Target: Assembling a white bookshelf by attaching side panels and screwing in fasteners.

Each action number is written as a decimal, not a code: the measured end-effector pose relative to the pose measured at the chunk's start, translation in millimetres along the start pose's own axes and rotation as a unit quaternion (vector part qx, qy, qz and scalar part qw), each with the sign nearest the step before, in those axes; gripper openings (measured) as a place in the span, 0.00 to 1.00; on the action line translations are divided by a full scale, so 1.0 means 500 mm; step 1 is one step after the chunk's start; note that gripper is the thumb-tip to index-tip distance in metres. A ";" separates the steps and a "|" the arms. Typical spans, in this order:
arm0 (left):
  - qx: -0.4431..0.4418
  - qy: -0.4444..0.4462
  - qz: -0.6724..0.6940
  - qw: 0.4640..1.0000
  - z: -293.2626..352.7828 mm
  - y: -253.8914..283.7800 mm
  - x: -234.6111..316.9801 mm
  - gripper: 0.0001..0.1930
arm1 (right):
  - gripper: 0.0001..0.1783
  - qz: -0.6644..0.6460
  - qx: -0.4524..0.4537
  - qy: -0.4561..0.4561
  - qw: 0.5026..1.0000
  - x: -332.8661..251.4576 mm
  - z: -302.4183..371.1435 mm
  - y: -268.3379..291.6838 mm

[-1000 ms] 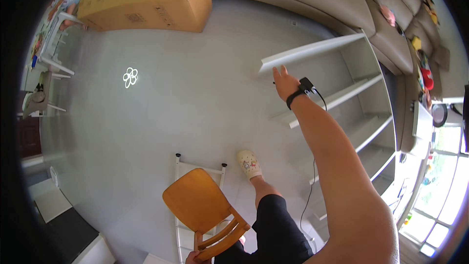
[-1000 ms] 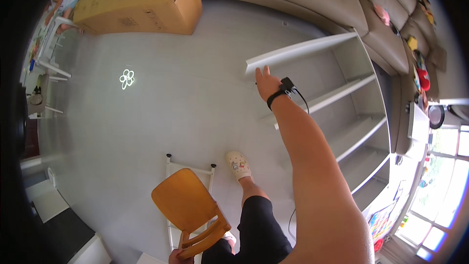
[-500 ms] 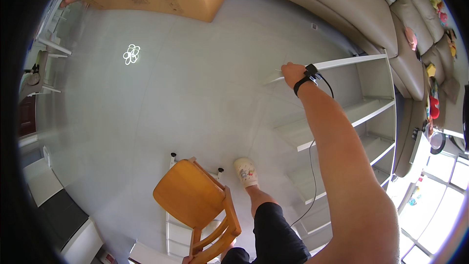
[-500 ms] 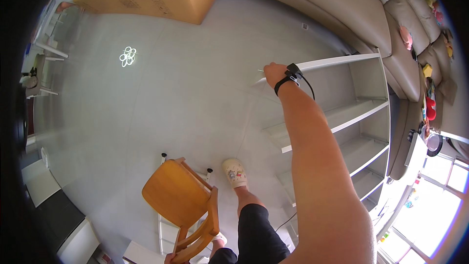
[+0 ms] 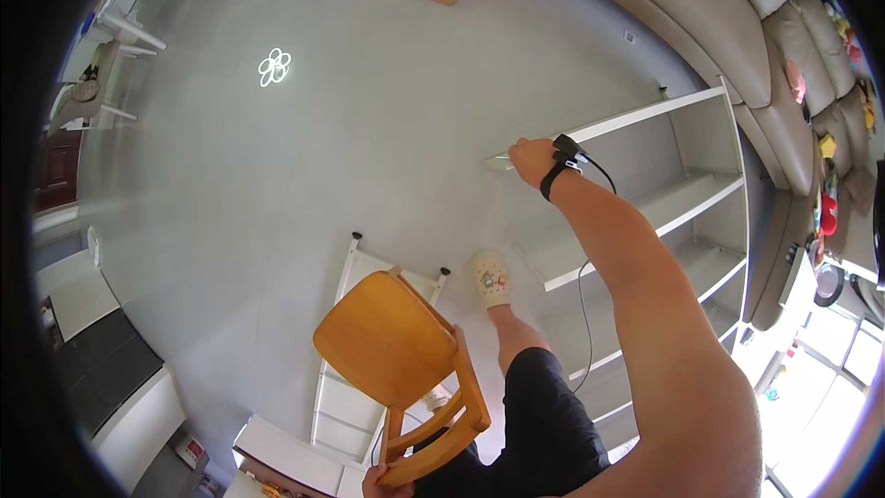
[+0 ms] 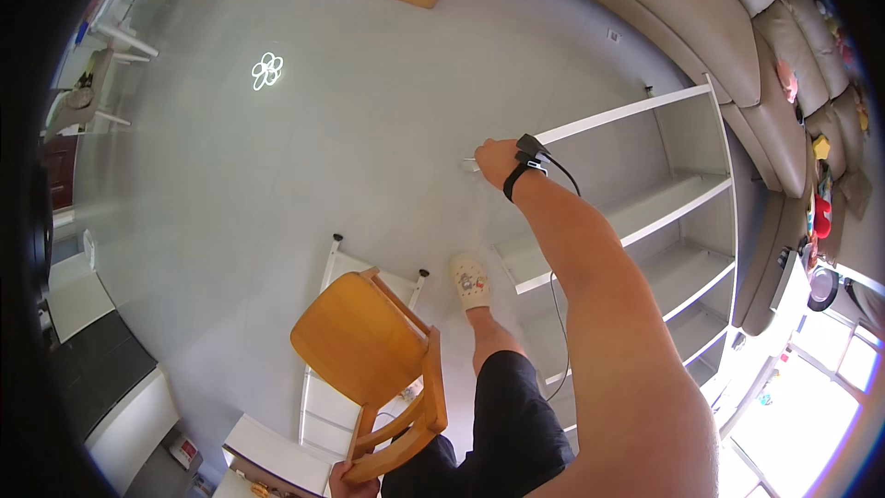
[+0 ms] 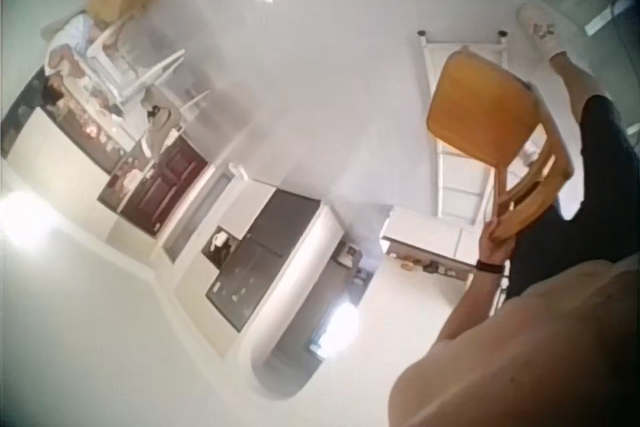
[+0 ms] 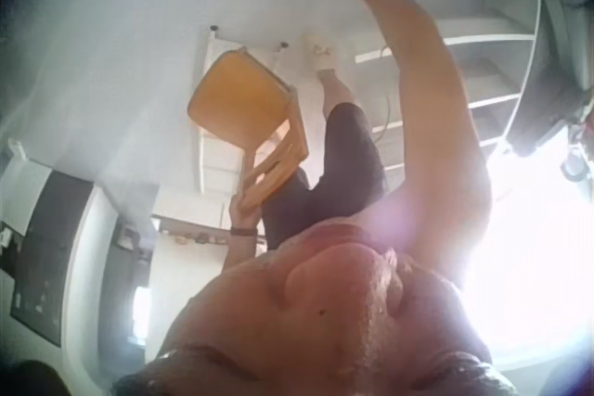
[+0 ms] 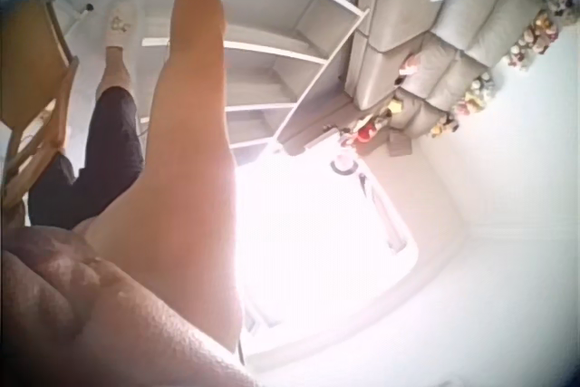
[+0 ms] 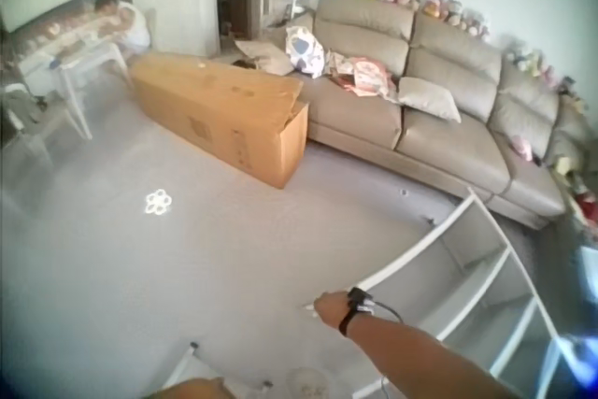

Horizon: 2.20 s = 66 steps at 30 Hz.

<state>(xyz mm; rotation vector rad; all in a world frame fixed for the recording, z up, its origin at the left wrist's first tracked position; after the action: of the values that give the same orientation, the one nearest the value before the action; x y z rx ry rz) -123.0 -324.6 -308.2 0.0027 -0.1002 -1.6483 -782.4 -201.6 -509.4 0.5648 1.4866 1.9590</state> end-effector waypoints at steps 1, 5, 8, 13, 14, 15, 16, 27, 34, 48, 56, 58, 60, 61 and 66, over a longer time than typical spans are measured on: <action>-0.004 -0.006 -0.003 1.000 0.006 0.025 0.007 0.33 | 0.10 0.000 -0.015 -0.006 1.000 -0.041 0.016 -0.011; -0.020 -0.027 -0.007 0.999 0.013 0.131 0.032 0.37 | 0.11 -0.018 -0.002 0.005 1.000 -0.174 0.074 -0.019; -0.052 -0.005 0.003 0.999 0.019 0.217 0.058 0.37 | 0.11 -0.021 -0.017 -0.001 1.000 -0.277 0.106 -0.033; -0.021 -0.018 -0.002 1.000 -0.007 0.400 0.098 0.30 | 0.09 -0.020 0.017 0.056 0.998 -0.466 0.150 -0.062; -0.024 -0.017 0.002 1.000 -0.014 0.412 0.097 0.30 | 0.09 -0.018 0.013 0.069 0.997 -0.495 0.156 -0.070; -0.020 -0.023 -0.003 1.000 -0.004 0.442 0.098 0.30 | 0.09 -0.021 0.002 0.084 0.996 -0.536 0.174 -0.085; -0.015 -0.028 -0.007 0.999 0.004 0.466 0.102 0.29 | 0.09 -0.024 -0.004 0.089 0.996 -0.568 0.187 -0.097; 0.033 0.013 0.088 0.996 0.002 0.547 0.042 0.33 | 0.10 -0.073 -0.054 0.072 0.993 -0.639 0.217 -0.081; -0.045 0.053 0.047 0.996 -0.003 0.481 0.004 0.30 | 0.16 -0.407 0.151 -0.121 0.893 -0.563 0.471 0.061; -0.102 0.052 -0.144 0.983 -0.017 0.584 0.005 0.19 | 0.17 -0.550 -0.007 -0.426 0.718 -0.816 1.405 0.170; -0.064 0.080 -0.301 0.948 -0.030 0.642 -0.036 0.18 | 0.19 -0.623 0.050 -0.513 0.589 -1.025 1.675 0.137; -0.046 0.052 -0.369 0.927 -0.023 0.639 -0.070 0.21 | 0.23 -0.612 0.069 -0.556 0.559 -1.052 1.733 0.101; -0.049 0.048 -0.418 0.906 -0.023 0.635 -0.107 0.21 | 0.28 -0.662 0.023 -0.582 0.471 -1.115 1.774 0.049; -0.050 0.046 -0.449 0.891 -0.024 0.637 -0.127 0.21 | 0.32 -0.685 0.054 -0.599 0.411 -1.141 1.796 0.020; -0.035 0.031 -0.567 0.823 -0.023 0.641 -0.216 0.17 | 0.25 -0.742 0.126 -0.650 0.107 -1.224 1.876 -0.052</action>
<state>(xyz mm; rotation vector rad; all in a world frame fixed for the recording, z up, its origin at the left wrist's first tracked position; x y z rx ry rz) 205.3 -242.3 -304.8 0.0744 0.0311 -2.8522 282.3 38.0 -256.4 0.2578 0.2341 -0.7327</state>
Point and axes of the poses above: each hand's wrist, its own z-axis away from the middle knuckle, its own y-axis out of the back of the hand, x = y × z, the point moved 10 cm from there along -z, towards the middle knuckle, and after that the axes turned 8 degrees about x, right-handed, at the moved point
